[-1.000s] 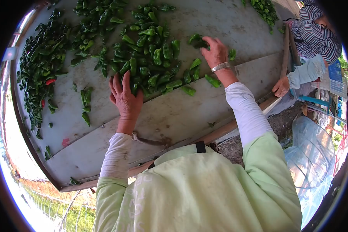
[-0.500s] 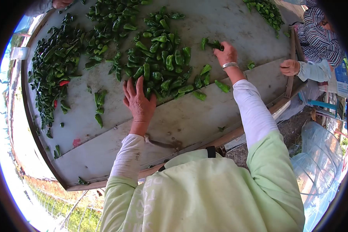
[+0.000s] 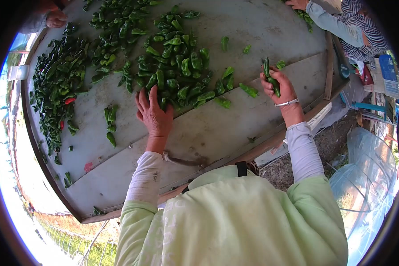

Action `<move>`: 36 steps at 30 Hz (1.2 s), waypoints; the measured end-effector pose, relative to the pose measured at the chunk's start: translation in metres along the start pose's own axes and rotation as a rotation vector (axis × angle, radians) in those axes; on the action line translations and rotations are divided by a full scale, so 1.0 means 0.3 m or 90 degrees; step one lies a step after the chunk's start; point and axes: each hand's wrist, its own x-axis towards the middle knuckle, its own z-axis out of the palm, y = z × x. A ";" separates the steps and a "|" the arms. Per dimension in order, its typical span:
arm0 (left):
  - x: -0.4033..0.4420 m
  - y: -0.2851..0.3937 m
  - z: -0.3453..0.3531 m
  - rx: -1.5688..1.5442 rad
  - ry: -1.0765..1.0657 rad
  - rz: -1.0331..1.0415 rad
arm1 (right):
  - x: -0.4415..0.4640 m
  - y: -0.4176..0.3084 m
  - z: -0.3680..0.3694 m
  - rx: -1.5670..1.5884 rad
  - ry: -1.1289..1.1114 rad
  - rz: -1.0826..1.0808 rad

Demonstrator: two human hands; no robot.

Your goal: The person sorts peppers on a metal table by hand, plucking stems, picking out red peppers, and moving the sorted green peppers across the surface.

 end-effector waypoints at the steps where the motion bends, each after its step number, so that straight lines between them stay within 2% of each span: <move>1: -0.001 0.001 0.006 0.017 0.011 0.003 | -0.092 0.001 -0.028 -0.007 0.031 -0.010; 3: -0.002 -0.009 0.016 -0.007 0.027 0.036 | -0.309 0.016 -0.105 0.073 -0.041 0.049; 5: -0.013 0.001 0.024 -0.018 0.015 0.050 | -0.509 0.048 -0.232 0.069 0.027 0.034; 8: -0.002 -0.012 0.026 0.031 0.019 0.023 | -0.742 0.063 -0.472 0.143 0.241 0.030; 9: -0.003 -0.021 0.026 0.044 0.026 0.019 | -0.798 0.074 -0.598 0.070 0.356 0.009; 10: -0.002 -0.026 0.027 0.039 0.019 0.027 | -0.822 0.047 -0.620 0.017 0.482 0.023; 12: -0.001 -0.024 0.014 0.023 0.004 0.042 | -0.835 0.138 -1.057 -0.905 0.719 -0.079; 13: 0.002 -0.024 0.008 -0.019 -0.005 0.053 | -0.824 0.046 -0.952 -0.901 0.701 -0.085; 14: -0.001 -0.027 -0.002 -0.058 -0.011 0.059 | -0.747 0.034 -0.836 -0.933 0.654 -0.167; 15: -0.013 -0.020 -0.016 -0.113 -0.021 0.055 | -0.608 0.022 -0.597 -0.955 0.597 -0.256; 17: -0.022 0.030 -0.043 -0.175 -0.033 0.056 | -0.438 0.049 -0.278 -0.695 0.442 -0.183; 19: -0.057 0.107 -0.038 -0.191 -0.055 0.080 | -0.302 0.135 -0.056 -0.804 0.293 -0.134; 21: -0.071 0.172 -0.001 -0.202 -0.079 0.123 | -0.173 0.249 0.036 -0.921 0.106 -0.368; 25: 0.000 0.293 0.123 -0.296 -0.096 0.213 | 0.039 0.245 0.150 -1.023 0.053 -0.433; 27: 0.056 0.340 0.134 -0.346 -0.089 0.205 | 0.140 0.186 0.144 -0.778 0.155 -0.384; 28: 0.087 0.372 0.101 -0.341 -0.109 0.204 | 0.185 0.150 0.139 -0.779 0.145 -0.388; 30: 0.111 0.388 0.004 -0.280 -0.133 0.197 | 0.240 0.095 0.114 -0.877 0.222 -0.494; 31: 0.109 0.346 -0.032 -0.253 -0.065 0.192 | 0.246 0.089 0.095 -0.878 0.217 -0.492; 33: 0.108 0.216 -0.131 -0.168 0.056 0.140 | 0.255 0.089 0.046 -1.034 0.237 -0.589; 35: 0.109 -0.016 -0.200 -0.045 0.214 0.057 | 0.250 0.149 -0.028 -1.050 0.261 -0.565; 36: 0.095 -0.145 -0.240 0.006 0.246 -0.002 | 0.243 0.171 -0.054 -1.063 0.280 -0.543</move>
